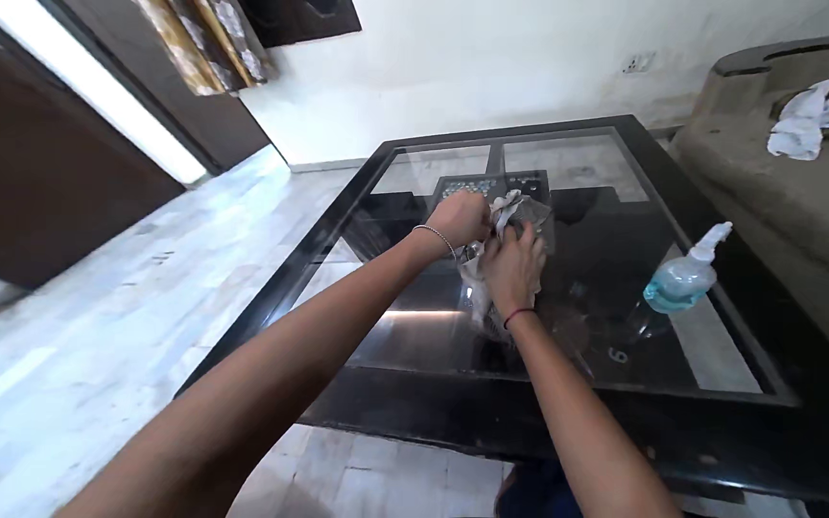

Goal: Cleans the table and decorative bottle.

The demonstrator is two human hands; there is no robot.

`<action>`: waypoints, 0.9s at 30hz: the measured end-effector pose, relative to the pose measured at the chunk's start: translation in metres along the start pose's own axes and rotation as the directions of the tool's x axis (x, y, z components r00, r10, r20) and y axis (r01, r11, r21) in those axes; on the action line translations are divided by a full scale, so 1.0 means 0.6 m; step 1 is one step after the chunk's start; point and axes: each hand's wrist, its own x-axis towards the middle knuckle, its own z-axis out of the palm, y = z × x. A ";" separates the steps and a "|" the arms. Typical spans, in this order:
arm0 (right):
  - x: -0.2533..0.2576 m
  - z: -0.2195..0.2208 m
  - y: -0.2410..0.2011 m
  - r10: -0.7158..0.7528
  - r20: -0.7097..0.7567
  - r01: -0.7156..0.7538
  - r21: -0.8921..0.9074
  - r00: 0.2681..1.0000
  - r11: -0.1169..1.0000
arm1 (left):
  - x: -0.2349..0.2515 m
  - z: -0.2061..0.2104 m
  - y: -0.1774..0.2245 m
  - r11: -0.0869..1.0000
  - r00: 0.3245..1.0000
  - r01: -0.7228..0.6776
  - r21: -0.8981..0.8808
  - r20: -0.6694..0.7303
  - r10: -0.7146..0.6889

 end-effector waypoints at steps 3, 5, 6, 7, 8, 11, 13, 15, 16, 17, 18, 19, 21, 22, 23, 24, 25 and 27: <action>0.004 0.012 0.015 -0.008 -0.026 0.009 0.018 1.000 1.000 | 0.001 -0.001 -0.001 1.000 1.000 -0.005 0.002 0.011 0.005; 0.006 0.016 0.024 0.014 -0.035 -0.012 0.049 0.999 0.999 | 0.003 -0.003 0.001 1.000 1.000 -0.009 0.013 0.016 0.009; 0.007 0.018 0.030 0.036 -0.037 -0.033 0.074 0.999 0.997 | 0.002 -0.003 0.002 1.000 1.000 -0.008 0.019 0.019 0.008; 0.008 0.018 0.036 0.067 -0.025 -0.064 0.110 0.997 0.992 | 0.002 -0.004 0.003 1.000 1.000 -0.009 0.024 0.020 0.009; 0.009 0.017 0.043 0.100 -0.007 -0.098 0.150 0.995 0.984 | 0.001 -0.005 0.004 1.000 1.000 -0.010 0.030 0.027 0.009; 0.005 0.027 0.074 0.195 0.002 -0.188 0.267 0.981 0.945 | 0.004 -0.007 0.005 0.999 0.999 -0.014 0.041 0.050 0.012; -0.008 0.035 0.099 0.236 0.010 -0.228 0.308 0.972 0.924 | 0.008 -0.008 0.005 0.999 0.998 -0.021 0.037 0.057 0.018; -0.033 0.045 0.128 0.264 0.046 -0.266 0.289 0.963 0.920 | 0.010 -0.008 0.004 0.999 0.998 -0.029 0.039 0.052 0.027; -0.048 0.051 0.141 0.277 0.079 -0.288 0.266 0.958 0.920 | 0.011 -0.008 0.003 0.999 0.998 -0.027 0.037 0.049 0.026; -0.063 0.055 0.149 0.284 0.107 -0.302 0.242 0.953 0.922 | 0.013 -0.008 0.003 0.999 0.999 -0.025 0.031 0.045 0.023; -0.077 0.056 0.150 0.288 0.124 -0.311 0.235 0.949 0.921 | 0.015 -0.008 0.002 0.999 0.999 -0.026 0.030 0.043 0.025; -0.088 0.052 0.145 0.296 0.139 -0.323 0.246 0.945 0.914 | 0.016 -0.009 0.002 0.999 0.999 -0.027 0.029 0.043 0.025; -0.106 0.051 0.131 0.312 0.107 -0.329 0.265 0.944 0.906 | 0.015 -0.007 0.003 0.999 0.999 -0.031 0.037 0.043 0.029; -0.112 0.053 0.122 0.313 0.073 -0.321 0.273 0.947 0.907 | 0.014 -0.007 0.004 0.999 0.998 -0.032 0.041 0.048 0.030; -0.117 0.055 0.113 0.311 0.045 -0.310 0.292 0.949 0.905 | 0.015 -0.008 0.004 0.998 0.998 -0.032 0.046 0.050 0.029; -0.120 0.055 0.105 0.309 0.028 -0.302 0.311 0.951 0.901 | 0.016 -0.009 0.004 0.998 0.998 -0.031 0.047 0.054 0.029; -0.124 0.055 0.098 0.302 0.010 -0.289 0.328 0.953 0.899 | 0.017 -0.009 0.003 0.998 0.998 -0.029 0.048 0.056 0.027; -0.126 0.053 0.086 0.250 -0.039 -0.222 0.345 0.967 0.912 | 0.017 -0.008 0.003 0.999 0.998 -0.027 0.046 0.055 0.025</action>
